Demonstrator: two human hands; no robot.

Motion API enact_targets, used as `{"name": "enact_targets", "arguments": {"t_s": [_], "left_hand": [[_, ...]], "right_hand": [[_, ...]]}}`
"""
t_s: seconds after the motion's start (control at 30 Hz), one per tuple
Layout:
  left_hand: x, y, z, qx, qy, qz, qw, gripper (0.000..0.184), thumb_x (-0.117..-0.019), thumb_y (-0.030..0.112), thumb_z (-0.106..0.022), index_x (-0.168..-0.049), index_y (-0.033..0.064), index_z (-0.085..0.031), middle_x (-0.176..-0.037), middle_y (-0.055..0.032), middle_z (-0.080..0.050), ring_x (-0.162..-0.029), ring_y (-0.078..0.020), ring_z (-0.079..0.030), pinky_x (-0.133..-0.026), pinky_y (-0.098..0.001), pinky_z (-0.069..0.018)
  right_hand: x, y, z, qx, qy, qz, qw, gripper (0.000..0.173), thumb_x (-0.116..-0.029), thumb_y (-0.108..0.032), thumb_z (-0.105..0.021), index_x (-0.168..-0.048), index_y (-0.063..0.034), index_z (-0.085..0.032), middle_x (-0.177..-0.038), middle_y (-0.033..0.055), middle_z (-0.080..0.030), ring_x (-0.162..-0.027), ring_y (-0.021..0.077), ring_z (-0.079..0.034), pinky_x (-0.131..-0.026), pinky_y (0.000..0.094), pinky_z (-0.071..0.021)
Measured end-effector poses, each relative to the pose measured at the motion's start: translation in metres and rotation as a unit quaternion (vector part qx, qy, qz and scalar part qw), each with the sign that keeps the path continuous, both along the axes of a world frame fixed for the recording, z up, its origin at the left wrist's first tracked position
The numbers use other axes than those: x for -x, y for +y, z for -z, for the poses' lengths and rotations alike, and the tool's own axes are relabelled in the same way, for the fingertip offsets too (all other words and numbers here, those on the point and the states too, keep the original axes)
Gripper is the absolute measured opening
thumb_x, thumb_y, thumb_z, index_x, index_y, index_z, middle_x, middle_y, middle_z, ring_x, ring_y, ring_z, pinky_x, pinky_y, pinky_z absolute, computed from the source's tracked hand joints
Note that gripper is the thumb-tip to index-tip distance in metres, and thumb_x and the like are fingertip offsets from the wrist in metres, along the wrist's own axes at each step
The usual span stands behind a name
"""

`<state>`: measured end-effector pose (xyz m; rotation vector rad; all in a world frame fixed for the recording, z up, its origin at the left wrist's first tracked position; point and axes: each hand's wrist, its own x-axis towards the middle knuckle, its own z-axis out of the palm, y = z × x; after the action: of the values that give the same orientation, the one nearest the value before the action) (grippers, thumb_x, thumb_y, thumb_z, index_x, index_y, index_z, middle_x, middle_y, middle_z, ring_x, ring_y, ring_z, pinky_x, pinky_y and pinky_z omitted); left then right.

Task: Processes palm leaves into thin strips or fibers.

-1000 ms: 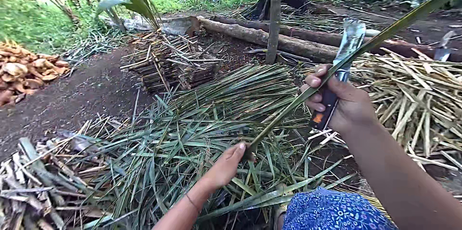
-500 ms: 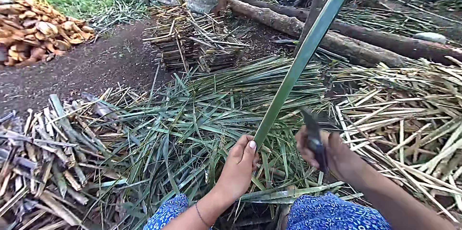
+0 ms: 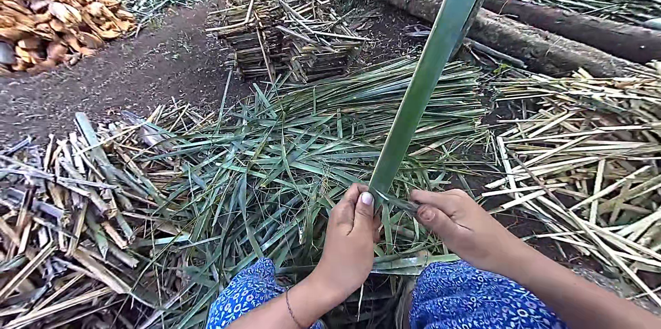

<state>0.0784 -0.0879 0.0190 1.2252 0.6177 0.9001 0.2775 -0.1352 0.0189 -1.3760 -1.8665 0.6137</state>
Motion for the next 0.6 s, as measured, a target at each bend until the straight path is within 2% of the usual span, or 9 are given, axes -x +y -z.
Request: {"name": "enact_targets", "arguments": {"t_s": [0.2,0.4,0.6], "left_hand": [[-0.006,-0.003,0.002,-0.045,-0.021,-0.041,0.998,0.023,-0.1098,0.017,-0.031,-0.100,0.0150,-0.052,-0.063,0.0151,-0.038,-0.050,0.0056,-0.035,-0.046,-0.0121,-0.0318],[-0.013,-0.006,0.006,-0.081,-0.019,-0.026,0.996,0.022,-0.1102,0.017,-0.034,-0.099,0.0152,-0.053,-0.065,0.0153,-0.039,-0.051,0.0065,-0.035,-0.047,-0.0121,-0.0317],[-0.008,-0.004,-0.010,0.078,-0.097,0.066,0.990,0.029,-0.1076,0.016,-0.024,-0.097,0.0206,-0.050,-0.056,0.0167,-0.035,-0.044,0.0073,-0.031,-0.041,-0.0097,-0.0271]], "right_hand": [[-0.004,0.002,0.005,-0.020,0.001,0.004,1.000,0.062,-0.1028,-0.068,-0.031,-0.075,-0.0163,-0.053,-0.057,-0.0108,-0.037,-0.050,-0.0071,-0.036,-0.045,0.0144,-0.0283],[-0.006,0.004,0.005,-0.043,0.010,-0.006,0.999,0.063,-0.1026,-0.068,-0.032,-0.075,-0.0151,-0.053,-0.057,-0.0103,-0.036,-0.050,-0.0074,-0.036,-0.046,0.0136,-0.0276],[-0.015,0.006,0.014,-0.075,0.015,-0.023,0.997,0.066,-0.1032,-0.067,-0.031,-0.078,-0.0111,-0.055,-0.057,-0.0081,-0.038,-0.051,-0.0066,-0.037,-0.047,0.0131,-0.0293]]}}
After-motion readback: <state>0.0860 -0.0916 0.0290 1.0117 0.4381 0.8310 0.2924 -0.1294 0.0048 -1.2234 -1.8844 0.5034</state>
